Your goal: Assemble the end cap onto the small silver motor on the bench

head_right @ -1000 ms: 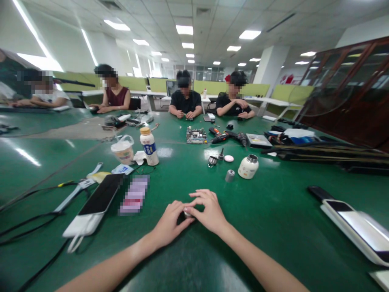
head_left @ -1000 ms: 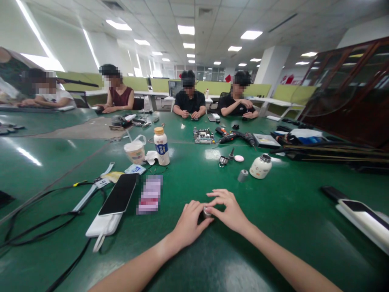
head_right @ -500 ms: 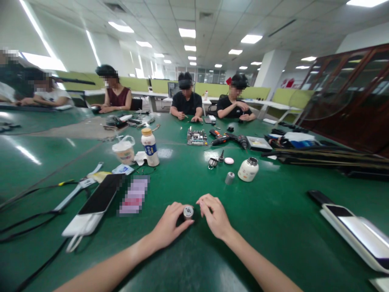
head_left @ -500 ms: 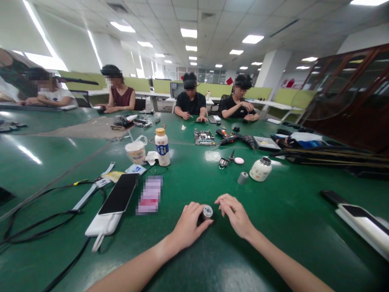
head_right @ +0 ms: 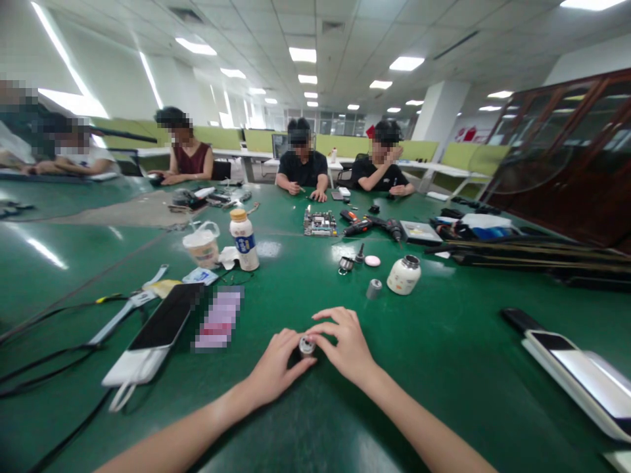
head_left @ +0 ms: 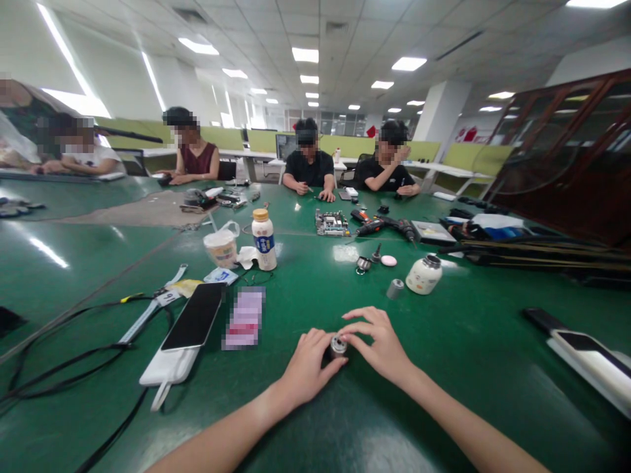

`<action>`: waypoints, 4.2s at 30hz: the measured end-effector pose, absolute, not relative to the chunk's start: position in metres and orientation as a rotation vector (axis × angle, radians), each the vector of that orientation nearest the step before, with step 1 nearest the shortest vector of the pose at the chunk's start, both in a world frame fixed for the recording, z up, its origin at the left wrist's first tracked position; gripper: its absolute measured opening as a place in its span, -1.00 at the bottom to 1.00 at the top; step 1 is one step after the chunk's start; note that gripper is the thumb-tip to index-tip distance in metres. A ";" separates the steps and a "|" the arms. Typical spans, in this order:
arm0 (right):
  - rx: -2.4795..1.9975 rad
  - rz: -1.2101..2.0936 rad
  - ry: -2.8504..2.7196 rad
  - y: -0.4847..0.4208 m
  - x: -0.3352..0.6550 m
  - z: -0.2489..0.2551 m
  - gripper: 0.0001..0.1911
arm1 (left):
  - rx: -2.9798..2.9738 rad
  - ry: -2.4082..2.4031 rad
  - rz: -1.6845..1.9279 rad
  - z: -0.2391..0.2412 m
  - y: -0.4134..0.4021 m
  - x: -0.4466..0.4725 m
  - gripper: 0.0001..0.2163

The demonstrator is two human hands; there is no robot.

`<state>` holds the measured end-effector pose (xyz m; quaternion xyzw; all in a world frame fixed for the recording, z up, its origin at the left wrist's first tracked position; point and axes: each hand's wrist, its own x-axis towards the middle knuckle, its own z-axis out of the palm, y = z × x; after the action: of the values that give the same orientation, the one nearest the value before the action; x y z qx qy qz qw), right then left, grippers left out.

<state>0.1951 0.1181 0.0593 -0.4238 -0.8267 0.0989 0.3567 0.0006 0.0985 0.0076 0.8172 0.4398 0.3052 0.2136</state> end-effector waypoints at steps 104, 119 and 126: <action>-1.143 0.451 -2.029 0.114 0.188 0.042 -0.85 | 2.282 1.201 0.829 0.007 0.100 0.001 -0.75; -1.150 0.468 -2.084 0.116 0.187 0.045 -0.93 | 2.298 1.197 0.837 0.005 0.099 0.001 -0.74; -1.206 0.315 -1.894 0.113 0.198 0.053 -0.60 | 2.289 1.202 0.810 0.009 0.099 0.000 -0.75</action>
<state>0.1976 0.1131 0.0527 -0.4818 -0.7568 0.1257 0.4235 0.0000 0.0992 0.0094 0.8251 0.4334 0.2922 0.2144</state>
